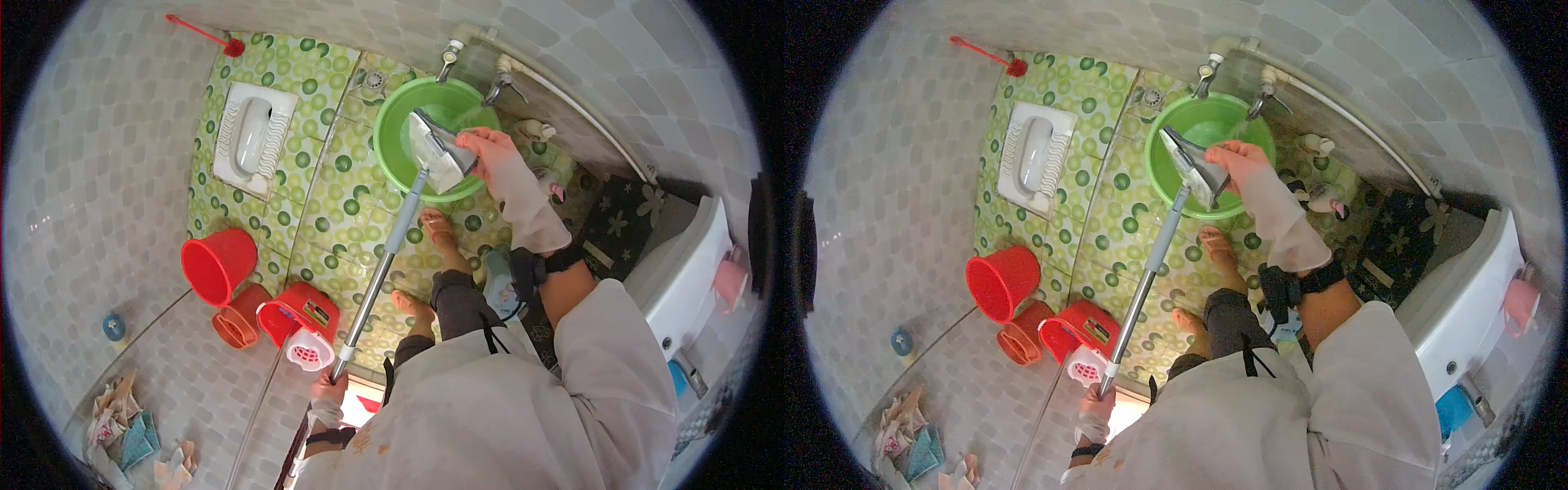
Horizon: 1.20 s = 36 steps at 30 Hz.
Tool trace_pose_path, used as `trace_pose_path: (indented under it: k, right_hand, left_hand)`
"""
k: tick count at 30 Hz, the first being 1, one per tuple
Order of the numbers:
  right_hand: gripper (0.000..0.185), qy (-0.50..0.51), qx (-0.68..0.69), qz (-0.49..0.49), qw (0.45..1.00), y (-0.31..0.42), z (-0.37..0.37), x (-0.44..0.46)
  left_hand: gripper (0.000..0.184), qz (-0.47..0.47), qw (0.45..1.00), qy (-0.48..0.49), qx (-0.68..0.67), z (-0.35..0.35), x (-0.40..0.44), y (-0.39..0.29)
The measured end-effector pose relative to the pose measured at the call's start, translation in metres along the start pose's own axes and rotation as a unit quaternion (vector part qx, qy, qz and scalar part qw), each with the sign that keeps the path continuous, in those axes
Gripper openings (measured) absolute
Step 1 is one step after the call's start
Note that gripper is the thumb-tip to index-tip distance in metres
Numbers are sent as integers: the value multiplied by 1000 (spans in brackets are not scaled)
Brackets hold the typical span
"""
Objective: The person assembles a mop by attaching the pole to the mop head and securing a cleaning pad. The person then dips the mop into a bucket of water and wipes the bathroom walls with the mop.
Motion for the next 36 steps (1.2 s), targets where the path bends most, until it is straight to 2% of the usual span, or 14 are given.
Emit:
trace_pose_path:
  k: [4, 14, 17, 20, 23, 24, 25, 26, 27, 28, 29, 32, 34, 36]
  right_hand:
    - [9, -34, 46, 34, 998, 5, -12, -5]
    - [9, -19, 9, 122, 992, 12, -19, -10]
    - [8, -14, 19, 125, 992, 28, -22, -25]
    - [12, 15, 5, 128, 992, 29, -23, -30]
    - [20, -4, -122, 141, 982, 47, -23, -49]
    - [24, 16, -338, 309, 889, 48, -15, -49]
    - [31, 20, -446, 354, 822, 44, -9, -45]
    - [39, 31, -596, 447, 666, 65, -25, -75]
    - [44, 39, -645, 471, 600, 63, -18, -75]
    - [50, 69, -637, 467, 609, 63, -5, -61]
    - [41, 74, -414, 358, 834, 46, 35, -31]
    - [31, 114, -248, 342, 899, 49, 58, -28]
    - [32, 33, -147, 175, 973, 57, 46, -25]
    - [31, 44, -145, 184, 971, 71, 35, -55]
  left_hand:
    - [22, -30, 999, -43, -4, 12, -7, -13]
    - [24, -98, 989, 73, -79, -20, 26, -37]
    - [21, -98, 993, 59, 2, -30, 33, -41]
    - [18, -119, 990, 42, -58, -50, 46, -19]
    - [14, -165, 985, -48, 20, -48, 44, -44]
    - [12, -161, 980, -109, 46, -39, 37, -32]
    - [7, -152, 966, -191, 80, -76, 68, 20]
    - [3, -198, 945, -252, 65, -38, 35, -23]
    - [5, -218, 922, -314, 56, -33, 25, -28]
    - [9, -166, 949, -264, 56, -32, 26, -31]
    - [14, -123, 980, -142, 60, -25, 23, -41]
    - [17, -72, 996, -40, 34, -30, 15, -51]
    - [18, -66, 998, -1, -12, -22, 29, -52]
    - [19, -67, 996, 36, -43, -34, 27, -62]
Point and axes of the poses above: each hand's wrist, its own x-axis towards the middle knuckle, its own z-axis out of the back of the hand, y = z × x, the point moved 5 cm from there along x, towards the middle knuckle, and after that the axes turned 6 degrees about z, right-handed, at the moved point
